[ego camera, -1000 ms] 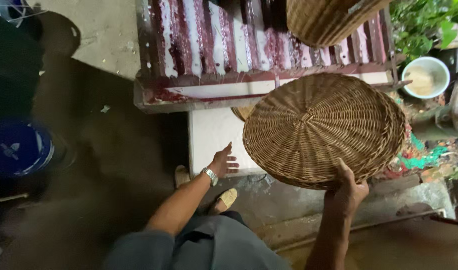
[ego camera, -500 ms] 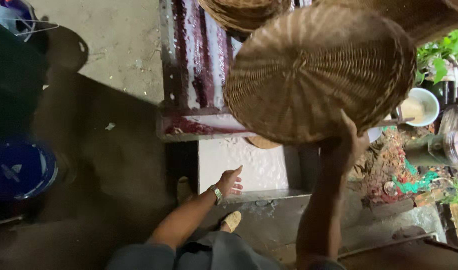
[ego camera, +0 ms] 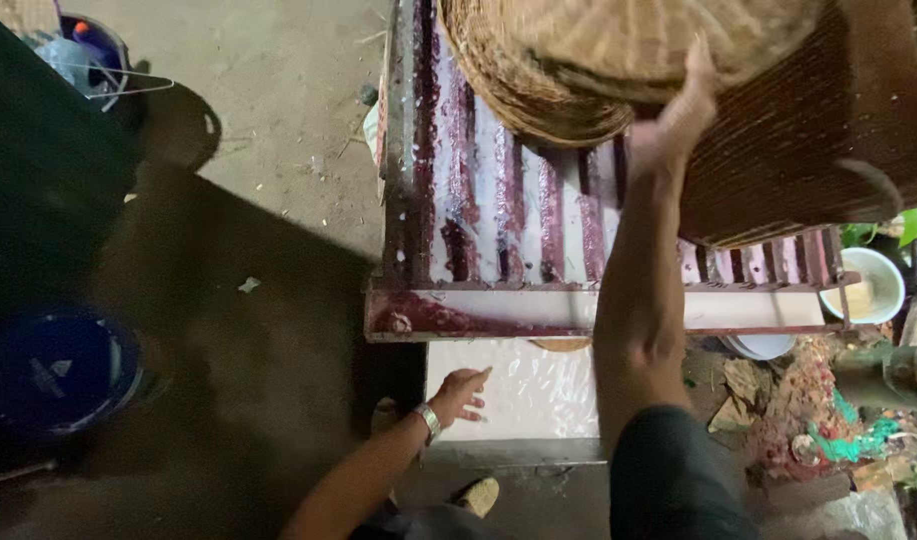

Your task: The person carries a stack of woven baskets to a sink, then washes them one by one by hand in soapy water. The person scrubs the baskets, rinses them, and places them on a drying rack.

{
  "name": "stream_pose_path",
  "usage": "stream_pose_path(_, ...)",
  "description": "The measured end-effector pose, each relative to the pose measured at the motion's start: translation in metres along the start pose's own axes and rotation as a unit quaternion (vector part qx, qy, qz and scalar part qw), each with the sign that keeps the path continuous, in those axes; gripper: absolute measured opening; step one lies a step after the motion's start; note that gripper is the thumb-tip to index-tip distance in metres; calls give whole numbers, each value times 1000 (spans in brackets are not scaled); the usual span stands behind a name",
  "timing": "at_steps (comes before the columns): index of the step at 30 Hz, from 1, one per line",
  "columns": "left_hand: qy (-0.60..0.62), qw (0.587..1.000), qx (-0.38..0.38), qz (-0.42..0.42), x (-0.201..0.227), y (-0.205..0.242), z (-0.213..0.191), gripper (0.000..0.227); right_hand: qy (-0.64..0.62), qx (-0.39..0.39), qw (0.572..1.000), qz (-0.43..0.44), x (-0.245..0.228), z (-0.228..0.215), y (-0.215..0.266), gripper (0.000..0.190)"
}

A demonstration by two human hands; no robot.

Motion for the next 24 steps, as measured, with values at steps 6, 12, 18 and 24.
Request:
stream_pose_path(6,2,1000,15,-6,14,-9,-21,64,-160,-162,929,290,186,-2,42,50)
stream_pose_path(12,-18,999,23,-24,10,-22,-15,61,38,-178,917,356,205,-110,190,37)
stream_pose_path(18,-15,997,69,-19,-5,-43,13,51,26,-116,898,423,190,-241,262,58)
stream_pose_path(24,35,992,122,-8,-45,-85,68,53,23,-116,867,484,179,-374,314,61)
Point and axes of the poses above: each hand's wrist, its own y-axis away from the middle knuckle, its own z-axis out of the palm, x = y × z, the point moved 10 cm from there along -y, towards the middle knuckle, and after that the axes turned 10 degrees about -y, right-handed, at the moved point
